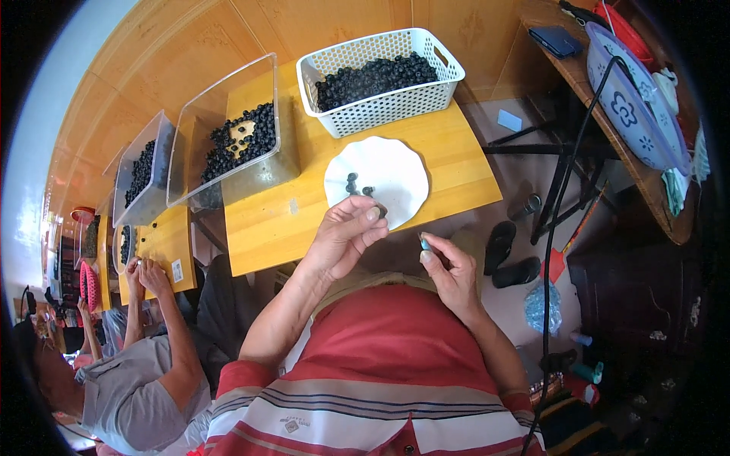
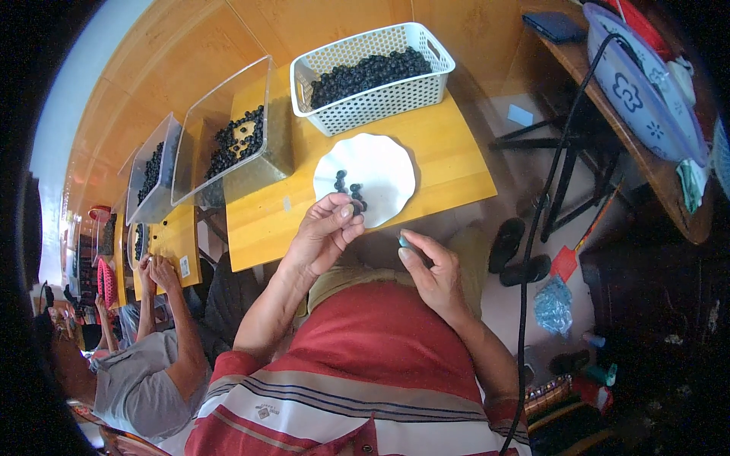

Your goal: The person sorts and inspects small black industrial parts using a blue hand tool.

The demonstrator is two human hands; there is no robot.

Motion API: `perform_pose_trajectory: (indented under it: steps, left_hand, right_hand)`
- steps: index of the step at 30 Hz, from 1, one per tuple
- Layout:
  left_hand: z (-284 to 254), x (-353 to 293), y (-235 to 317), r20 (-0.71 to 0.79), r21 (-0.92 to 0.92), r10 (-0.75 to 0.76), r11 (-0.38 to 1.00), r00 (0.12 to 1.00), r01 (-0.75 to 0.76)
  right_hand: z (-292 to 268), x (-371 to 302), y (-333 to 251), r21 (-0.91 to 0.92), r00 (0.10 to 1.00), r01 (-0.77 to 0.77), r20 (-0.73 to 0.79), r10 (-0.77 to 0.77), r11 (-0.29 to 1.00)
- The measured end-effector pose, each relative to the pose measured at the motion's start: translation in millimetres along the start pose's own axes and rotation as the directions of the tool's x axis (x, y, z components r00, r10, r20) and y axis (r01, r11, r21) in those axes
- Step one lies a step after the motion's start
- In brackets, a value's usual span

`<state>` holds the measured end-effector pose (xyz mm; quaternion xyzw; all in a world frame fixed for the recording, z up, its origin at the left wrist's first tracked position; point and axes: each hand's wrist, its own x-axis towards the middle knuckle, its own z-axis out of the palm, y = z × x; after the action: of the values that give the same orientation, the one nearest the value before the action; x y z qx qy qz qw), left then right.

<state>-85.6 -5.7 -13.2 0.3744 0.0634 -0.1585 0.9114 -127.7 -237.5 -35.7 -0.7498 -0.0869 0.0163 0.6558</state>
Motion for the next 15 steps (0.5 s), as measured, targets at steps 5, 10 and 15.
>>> perform_pose_trajectory:
  steps: [5, 10, 15]
  left_hand:
    - [2.6, -8.1, -8.0, -0.021, -0.069, -0.003, 0.998, 1.000, 0.002]
    - [-0.3, -14.4, -12.8, 0.009, -0.100, -0.017, 0.995, 1.000, 0.018]
    - [-0.5, -19.0, -23.3, 0.045, -0.141, -0.021, 0.990, 0.999, 0.027]
  right_hand:
    - [5.9, 10.1, -13.8, -0.034, 0.993, 0.118, 0.027, -0.117, 0.992]
    - [11.2, 15.8, -22.5, -0.067, 0.975, 0.222, 0.043, -0.219, 0.973]
    - [14.3, 17.8, -26.6, -0.093, 0.961, 0.271, 0.085, -0.263, 0.958]
